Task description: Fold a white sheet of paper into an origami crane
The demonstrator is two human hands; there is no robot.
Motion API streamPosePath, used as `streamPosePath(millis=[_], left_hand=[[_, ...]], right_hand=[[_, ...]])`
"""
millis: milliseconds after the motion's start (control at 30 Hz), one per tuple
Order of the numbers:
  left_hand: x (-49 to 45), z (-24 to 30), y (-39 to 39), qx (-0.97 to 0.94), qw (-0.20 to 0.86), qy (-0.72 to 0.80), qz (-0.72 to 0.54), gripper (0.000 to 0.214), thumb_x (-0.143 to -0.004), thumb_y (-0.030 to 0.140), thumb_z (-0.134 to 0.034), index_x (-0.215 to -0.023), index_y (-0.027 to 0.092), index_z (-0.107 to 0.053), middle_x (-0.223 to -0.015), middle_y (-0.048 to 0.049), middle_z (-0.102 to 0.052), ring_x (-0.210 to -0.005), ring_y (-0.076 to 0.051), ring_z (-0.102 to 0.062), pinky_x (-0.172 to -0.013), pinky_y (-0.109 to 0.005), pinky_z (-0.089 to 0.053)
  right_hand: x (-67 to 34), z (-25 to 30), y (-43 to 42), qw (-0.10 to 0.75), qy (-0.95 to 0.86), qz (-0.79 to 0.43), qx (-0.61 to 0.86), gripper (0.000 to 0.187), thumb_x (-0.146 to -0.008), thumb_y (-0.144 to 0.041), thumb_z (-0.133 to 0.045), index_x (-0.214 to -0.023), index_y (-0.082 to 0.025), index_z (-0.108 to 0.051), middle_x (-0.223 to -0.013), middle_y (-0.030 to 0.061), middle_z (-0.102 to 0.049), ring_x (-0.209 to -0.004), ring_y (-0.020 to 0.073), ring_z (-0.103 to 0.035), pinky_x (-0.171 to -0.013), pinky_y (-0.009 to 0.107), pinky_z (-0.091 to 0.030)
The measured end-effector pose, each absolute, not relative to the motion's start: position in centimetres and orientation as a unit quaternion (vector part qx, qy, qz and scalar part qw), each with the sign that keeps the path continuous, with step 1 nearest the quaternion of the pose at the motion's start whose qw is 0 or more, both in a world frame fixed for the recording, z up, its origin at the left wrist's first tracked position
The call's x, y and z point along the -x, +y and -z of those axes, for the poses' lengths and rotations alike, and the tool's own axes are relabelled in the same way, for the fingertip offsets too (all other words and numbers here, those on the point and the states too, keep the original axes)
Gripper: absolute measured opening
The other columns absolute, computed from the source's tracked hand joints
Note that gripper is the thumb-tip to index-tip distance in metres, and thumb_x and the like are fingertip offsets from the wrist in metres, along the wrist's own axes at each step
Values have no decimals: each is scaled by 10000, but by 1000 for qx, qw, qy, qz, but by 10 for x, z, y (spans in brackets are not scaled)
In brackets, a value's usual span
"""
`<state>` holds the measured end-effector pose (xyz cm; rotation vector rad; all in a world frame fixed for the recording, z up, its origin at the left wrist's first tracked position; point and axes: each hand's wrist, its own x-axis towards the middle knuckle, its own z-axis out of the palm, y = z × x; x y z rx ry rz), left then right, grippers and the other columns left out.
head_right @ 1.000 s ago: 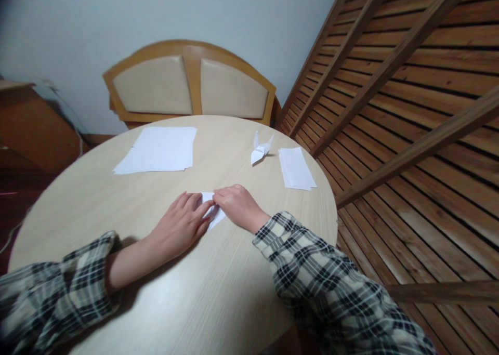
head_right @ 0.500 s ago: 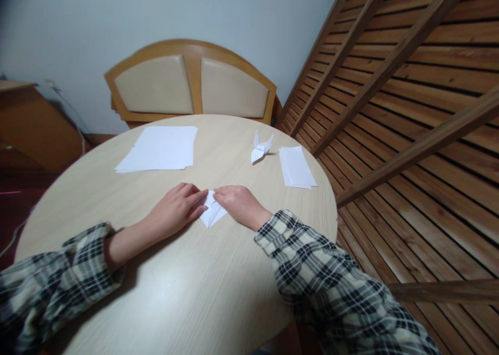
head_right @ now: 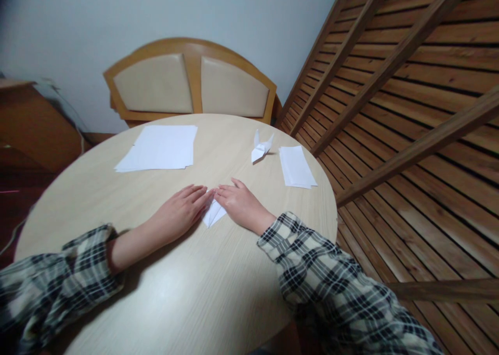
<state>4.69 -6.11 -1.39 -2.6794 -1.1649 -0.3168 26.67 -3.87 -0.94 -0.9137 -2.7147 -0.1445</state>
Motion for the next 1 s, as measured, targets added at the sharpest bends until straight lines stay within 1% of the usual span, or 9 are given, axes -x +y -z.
streamPosePath(millis=[67, 133, 233, 400, 500, 567, 733, 867, 1000], left_hand=[[-48, 15, -61, 908, 94, -397, 96, 396, -1028, 192, -387, -1354, 48, -559, -1349, -216, -632, -1275, -284, -589, -1105, -462, -450], [-50, 15, -61, 908, 88, -401, 86, 399, -1008, 154, -389, -1345, 30, -564, -1364, -232, -619, -1291, -286, -581, -1088, -438, -468], [-51, 13, -63, 908, 81, -405, 73, 408, -986, 127, -411, -1350, 23, -564, -1376, -241, -610, -1301, -297, -577, -1113, -454, -443], [-52, 6, -66, 897, 62, -433, 66, 419, -1017, 193, -425, -1399, 68, -544, -1421, -222, -587, -1326, -322, -562, -1141, -552, -391], [-52, 5, -67, 895, 51, -440, 60, 423, -1027, 200, -417, -1404, 54, -540, -1443, -227, -567, -1349, -327, -541, -1151, -564, -378], [-52, 5, -67, 893, 47, -443, 62, 419, -1029, 203, -416, -1402, 61, -544, -1448, -222, -564, -1350, -325, -542, -1154, -564, -375], [-50, 6, -66, 895, 48, -434, 88, 396, -1028, 233, -443, -1382, 116, -575, -1408, -203, -604, -1318, -312, -568, -1137, -548, -396], [-47, 5, -66, 906, 50, -408, 96, 391, -1022, 252, -478, -1382, 154, -596, -1360, -209, -630, -1268, -321, -602, -1087, -539, -445], [-45, 5, -66, 909, 67, -400, 94, 389, -1021, 250, -483, -1379, 154, -603, -1353, -211, -627, -1241, -323, -614, -1071, -536, -462]], right_hand=[[-264, 6, -42, 113, -941, 57, 315, 359, -1007, -125, -450, -1317, -104, -631, -1373, 147, -644, -1330, 246, -557, -1184, 497, -330], [-261, 3, -47, 99, -939, 54, 325, 382, -999, -121, -438, -1337, -83, -613, -1394, 164, -625, -1323, 239, -562, -1178, 464, -347], [-258, 0, -54, 94, -931, 26, 351, 417, -991, -143, -437, -1377, -81, -581, -1433, 173, -590, -1353, 236, -536, -1180, 450, -348], [-261, 1, -63, 95, -906, -88, 403, 488, -1069, -345, -344, -1504, -149, -446, -1559, 140, -451, -1463, 251, -405, -1236, 587, -185], [-265, 1, -66, 87, -901, -129, 405, 565, -1060, -457, -367, -1557, -188, -359, -1619, 133, -341, -1513, 267, -309, -1236, 631, -117], [-266, 2, -66, 86, -901, -132, 405, 608, -1046, -495, -393, -1567, -185, -340, -1625, 139, -321, -1519, 278, -292, -1235, 641, -89], [-264, 2, -67, 128, -900, -82, 408, 500, -1052, -418, -420, -1499, -198, -466, -1546, 128, -471, -1456, 253, -419, -1245, 588, -138], [-264, 4, -66, 170, -890, -45, 420, 368, -1044, -305, -454, -1340, -173, -628, -1385, 126, -640, -1338, 238, -560, -1230, 546, -211], [-262, 6, -64, 200, -874, -57, 440, 282, -1017, -263, -513, -1214, -186, -699, -1276, 101, -712, -1247, 228, -633, -1191, 521, -294]])
